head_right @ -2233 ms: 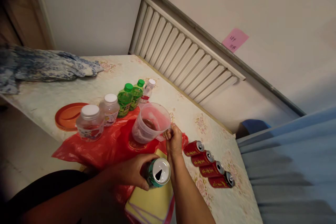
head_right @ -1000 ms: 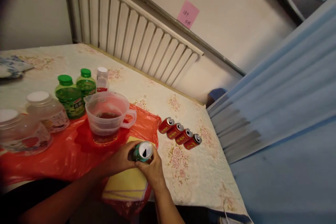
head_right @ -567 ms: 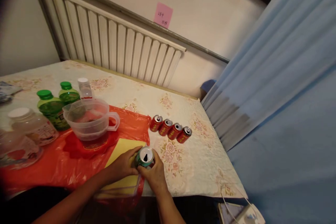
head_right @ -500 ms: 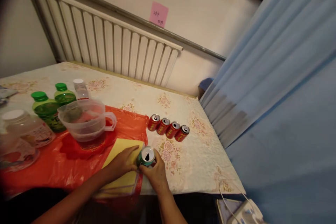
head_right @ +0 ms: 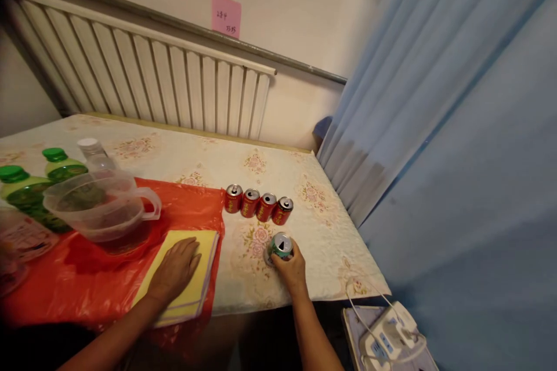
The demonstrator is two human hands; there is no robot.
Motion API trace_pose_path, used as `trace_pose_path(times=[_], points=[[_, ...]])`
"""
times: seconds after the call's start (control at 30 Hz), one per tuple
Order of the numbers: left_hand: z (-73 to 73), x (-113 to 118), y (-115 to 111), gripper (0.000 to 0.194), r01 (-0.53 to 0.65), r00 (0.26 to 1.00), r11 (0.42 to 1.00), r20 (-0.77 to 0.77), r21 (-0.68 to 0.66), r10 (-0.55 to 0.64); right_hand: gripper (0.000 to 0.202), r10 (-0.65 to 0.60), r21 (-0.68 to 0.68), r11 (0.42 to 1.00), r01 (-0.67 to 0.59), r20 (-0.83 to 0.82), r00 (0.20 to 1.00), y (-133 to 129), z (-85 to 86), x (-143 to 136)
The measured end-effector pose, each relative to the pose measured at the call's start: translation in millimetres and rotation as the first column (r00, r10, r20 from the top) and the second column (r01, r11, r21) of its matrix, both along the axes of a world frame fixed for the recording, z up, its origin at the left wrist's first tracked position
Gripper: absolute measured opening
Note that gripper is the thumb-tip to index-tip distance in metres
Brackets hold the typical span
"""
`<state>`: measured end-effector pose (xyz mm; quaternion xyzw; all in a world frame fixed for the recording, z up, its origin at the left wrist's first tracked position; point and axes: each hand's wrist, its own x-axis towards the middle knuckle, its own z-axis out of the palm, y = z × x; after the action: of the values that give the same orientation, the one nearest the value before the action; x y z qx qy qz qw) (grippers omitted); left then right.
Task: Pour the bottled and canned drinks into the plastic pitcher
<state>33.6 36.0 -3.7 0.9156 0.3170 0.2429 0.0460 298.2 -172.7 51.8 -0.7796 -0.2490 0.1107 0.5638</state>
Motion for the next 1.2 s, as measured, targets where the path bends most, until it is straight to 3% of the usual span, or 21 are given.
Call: trace_pose_path(times=[0.3, 0.63, 0.93, 1.2], points=[[4.7, 2, 1, 0.031, -0.007, 1.000, 1.000, -0.014, -0.011, 0.007, 0.063, -0.105, -0.009, 0.994, 0.106, 0.069, 0.992, -7, -2.3, 55], [1.1, 2, 4, 0.032, -0.022, 0.998, 1.000, -0.058, 0.004, 0.022, 0.067, -0.142, -0.023, 0.989, 0.146, 0.115, 0.983, 12, -13.7, 93], [3.6, 3, 4, 0.033, -0.031, 0.997, 1.000, -0.064, -0.002, 0.030, 0.064, -0.144, 0.028, 0.990, 0.141, 0.166, 0.976, 34, -20.1, 114], [2.0, 4, 6, 0.032, -0.038, 0.999, 0.999, -0.039, -0.011, 0.037, 0.069, -0.145, 0.048, 0.989, 0.139, 0.163, 0.976, 39, -32.8, 114]])
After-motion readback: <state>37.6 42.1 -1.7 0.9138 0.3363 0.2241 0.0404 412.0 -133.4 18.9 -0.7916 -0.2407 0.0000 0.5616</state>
